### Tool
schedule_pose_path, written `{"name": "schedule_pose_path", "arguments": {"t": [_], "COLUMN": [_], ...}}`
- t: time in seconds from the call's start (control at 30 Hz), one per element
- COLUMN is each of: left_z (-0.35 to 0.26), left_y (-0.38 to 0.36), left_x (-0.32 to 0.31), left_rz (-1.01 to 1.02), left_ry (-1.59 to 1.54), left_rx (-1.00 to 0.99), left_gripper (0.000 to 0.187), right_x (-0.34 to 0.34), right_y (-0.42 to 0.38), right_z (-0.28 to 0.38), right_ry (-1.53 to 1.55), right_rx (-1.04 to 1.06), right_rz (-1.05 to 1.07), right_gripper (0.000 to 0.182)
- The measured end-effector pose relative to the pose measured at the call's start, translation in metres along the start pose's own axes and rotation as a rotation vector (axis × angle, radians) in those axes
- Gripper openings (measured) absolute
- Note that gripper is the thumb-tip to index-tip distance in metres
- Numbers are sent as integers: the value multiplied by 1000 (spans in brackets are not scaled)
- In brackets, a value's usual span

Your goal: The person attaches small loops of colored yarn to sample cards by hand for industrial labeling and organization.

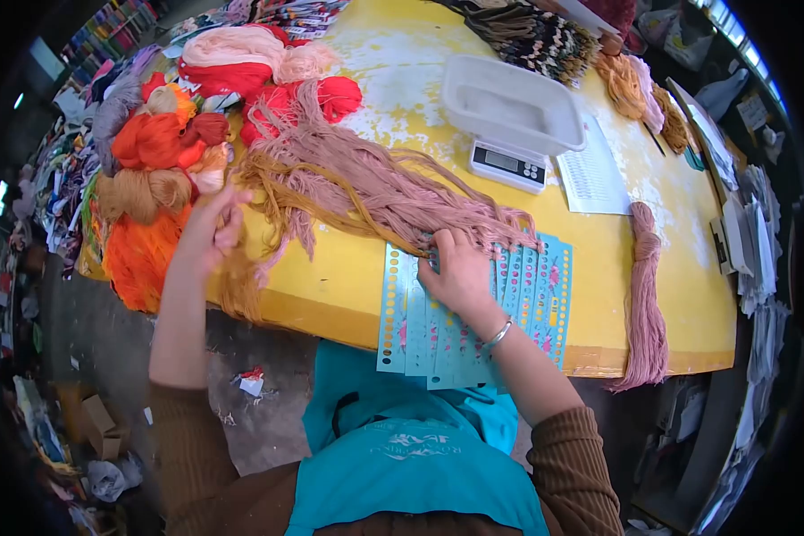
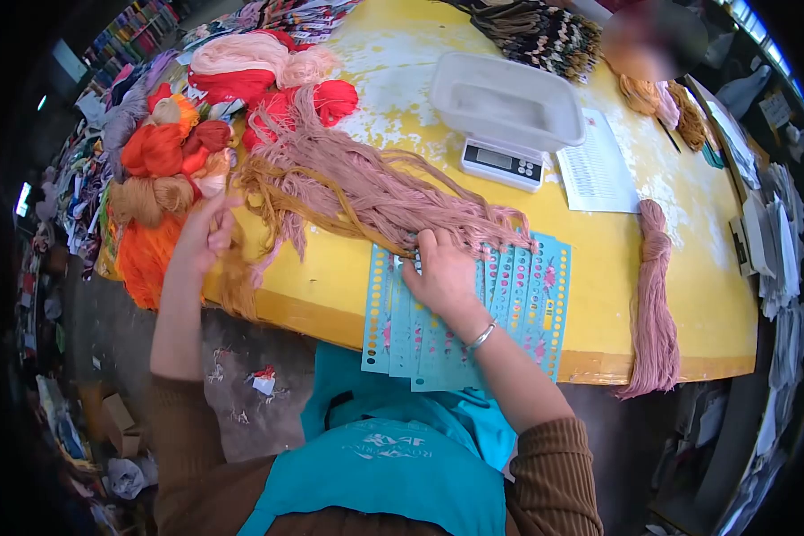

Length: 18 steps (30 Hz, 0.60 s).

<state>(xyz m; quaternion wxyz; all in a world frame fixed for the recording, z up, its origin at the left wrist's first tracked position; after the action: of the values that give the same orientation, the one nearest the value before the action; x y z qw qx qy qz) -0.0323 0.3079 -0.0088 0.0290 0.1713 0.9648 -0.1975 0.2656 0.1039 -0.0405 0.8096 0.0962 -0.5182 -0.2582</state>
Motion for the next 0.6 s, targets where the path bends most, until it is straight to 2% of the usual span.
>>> {"name": "schedule_pose_path", "arguments": {"t": [0.03, 0.1, 0.17, 0.23, 0.27, 0.3, 0.37, 0.4, 0.47, 0.5, 0.53, 0.6], "left_z": [9, 31, 33, 35, 32, 38, 29, 11, 9, 13, 24, 48], "left_y": [-18, -55, -100, -130, -143, -149, -164, -178, -190, -197, -203, -218], "left_x": [-2, -26, -56, -90, -100, -93, -78, -74, -41, -28, -18, -6], "left_rz": [40, 244, -17, 63, -56, -59, 118, 120, 16, 40, 26, -49], "left_ry": [-192, -523, -434, -554, -549, -552, -732, -603, -677, -688, -689, -680], "left_rx": [-3, 94, 49, 42, 56, 55, -108, -242, -295, -319, -296, -218], "left_gripper": [35, 39, 42, 44, 43, 43, 41, 38, 36, 36, 35, 33], "right_x": [0, -3, -2, -1, 9, 17, 28, 28, 26, 23, 22, 0], "right_y": [0, 0, 1, 0, -2, -6, -16, -20, -28, -29, -26, -28], "right_z": [1, 2, 8, 15, 30, 45, 74, 79, 101, 108, 112, 132], "right_ry": [6, -19, -5, -21, 64, 127, 247, 248, 365, 366, 368, 289], "right_rx": [7, 18, 36, 51, 103, 107, 131, 133, 267, 331, 340, 478], "right_rz": [3, 8, 16, 60, 11, 9, -4, -2, 49, 50, 49, 216], "right_gripper": [35, 34, 32, 29, 28, 27, 21, 21, 14, 10, 10, 12]}}
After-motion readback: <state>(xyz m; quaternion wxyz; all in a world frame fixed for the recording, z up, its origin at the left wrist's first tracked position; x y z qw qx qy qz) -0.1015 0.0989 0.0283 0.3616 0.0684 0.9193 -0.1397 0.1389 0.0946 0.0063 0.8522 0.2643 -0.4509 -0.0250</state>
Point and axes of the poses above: each hand's wrist, its own y-axis towards the middle knuckle, its own x-axis out of the back of the hand, z = x × y, the point moved 10 cm from there along y, towards the middle knuckle, and after that the axes turned 10 degrees about -z, right-handed, at the moved point
